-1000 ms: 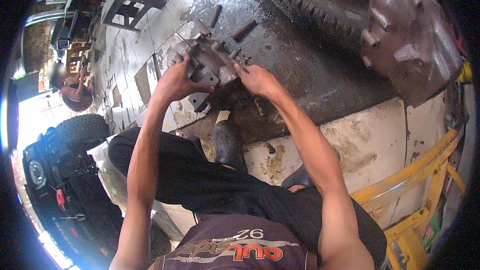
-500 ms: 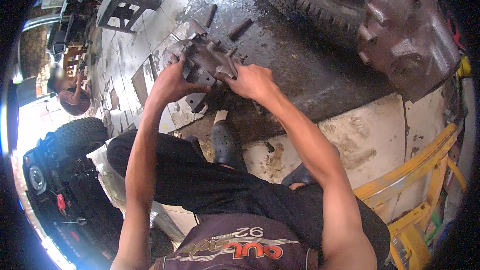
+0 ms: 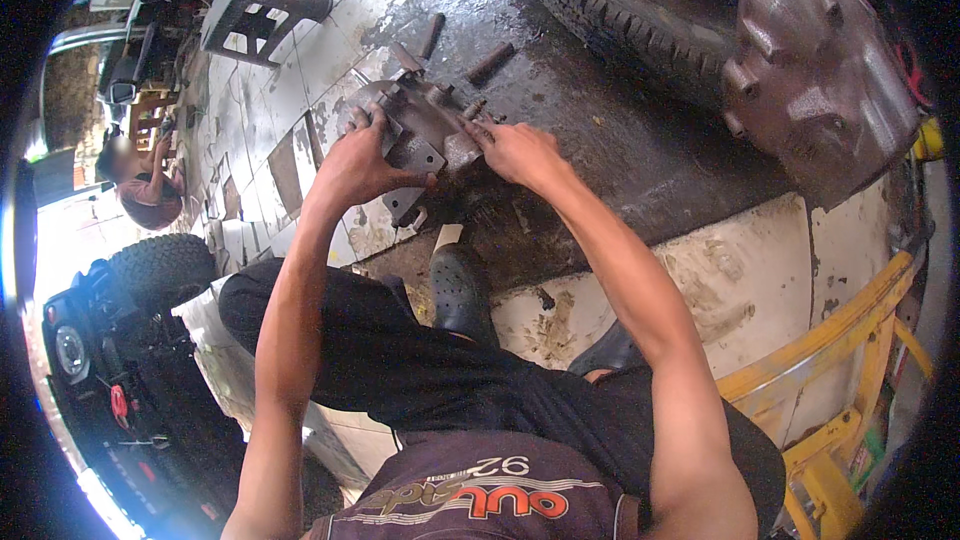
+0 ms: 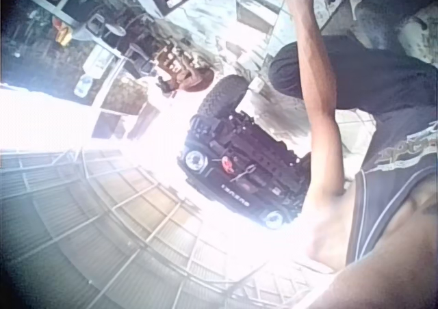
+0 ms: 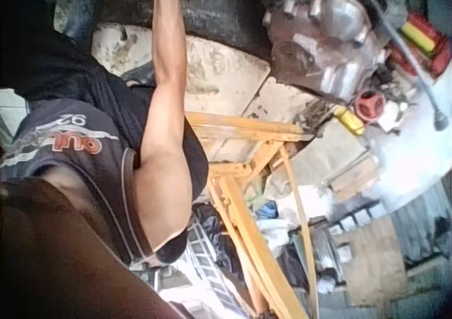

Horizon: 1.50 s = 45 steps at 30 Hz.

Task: The person sits on the floor and assembles a mechanical part, likely a brake caliper, by inserting and tightening bolts with their hands. They repeatedly adjust the position of the part and the bolts to ensure proper alignment and fit.

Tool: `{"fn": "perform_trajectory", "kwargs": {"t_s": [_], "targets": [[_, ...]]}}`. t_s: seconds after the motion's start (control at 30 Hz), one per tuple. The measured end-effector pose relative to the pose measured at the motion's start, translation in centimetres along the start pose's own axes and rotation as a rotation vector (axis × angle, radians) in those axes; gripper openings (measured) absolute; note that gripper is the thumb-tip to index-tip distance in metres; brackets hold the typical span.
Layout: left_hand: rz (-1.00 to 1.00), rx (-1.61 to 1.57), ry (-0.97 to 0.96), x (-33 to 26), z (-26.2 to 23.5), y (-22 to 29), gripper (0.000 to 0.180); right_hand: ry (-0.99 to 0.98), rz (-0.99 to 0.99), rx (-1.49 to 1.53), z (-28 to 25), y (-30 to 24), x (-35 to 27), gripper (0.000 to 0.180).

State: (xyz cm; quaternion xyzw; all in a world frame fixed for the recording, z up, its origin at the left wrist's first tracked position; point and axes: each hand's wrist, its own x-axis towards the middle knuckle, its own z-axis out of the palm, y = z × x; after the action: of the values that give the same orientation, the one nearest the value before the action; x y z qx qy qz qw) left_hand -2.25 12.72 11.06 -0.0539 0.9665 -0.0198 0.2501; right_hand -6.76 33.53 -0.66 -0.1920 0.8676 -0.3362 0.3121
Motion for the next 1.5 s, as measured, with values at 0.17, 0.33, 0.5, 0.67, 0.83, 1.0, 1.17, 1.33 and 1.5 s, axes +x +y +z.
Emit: {"fn": "perform_trajectory", "kwargs": {"t_s": [0.17,0.33,0.5,0.67,0.83,1.0,1.17,1.33,1.5], "targets": [[0.018,0.009,0.108,-0.7,0.6,-0.5,0.141,-0.08,-0.096,0.085,-0.9,2.5,-1.0,0.063],[0.003,-0.005,0.071,-0.7,0.2,0.2,0.141,0.278,0.121,0.32,-2.8,6.6,0.0,0.075],[0.013,-0.053,0.027,-0.4,0.3,-0.3,0.147,0.418,-0.181,0.601,2.4,5.2,0.1,0.047],[0.024,-0.006,0.073,-0.5,0.8,-0.8,0.145,0.059,-0.177,0.113,2.0,2.9,-3.2,0.059],[-0.019,-0.113,-0.082,-0.1,-1.2,1.1,0.127,0.087,-0.191,-0.105,0.5,2.7,-1.5,0.065],[-0.016,-0.035,-0.034,0.1,-0.7,0.2,0.126,-0.075,-0.15,-0.343,-0.8,0.2,-0.9,0.032],[0.001,-0.048,-0.069,0.3,-1.0,0.4,0.144,0.049,-0.191,-0.281,0.0,1.6,1.2,0.02],[-0.003,0.011,0.027,-0.6,0.0,-0.6,0.142,-0.018,-0.168,-0.338,-0.4,0.4,0.9,0.022],[0.015,0.009,0.061,-0.4,0.3,-0.2,0.141,-0.106,-0.151,-0.366,-1.3,0.6,2.2,0.023]]}}
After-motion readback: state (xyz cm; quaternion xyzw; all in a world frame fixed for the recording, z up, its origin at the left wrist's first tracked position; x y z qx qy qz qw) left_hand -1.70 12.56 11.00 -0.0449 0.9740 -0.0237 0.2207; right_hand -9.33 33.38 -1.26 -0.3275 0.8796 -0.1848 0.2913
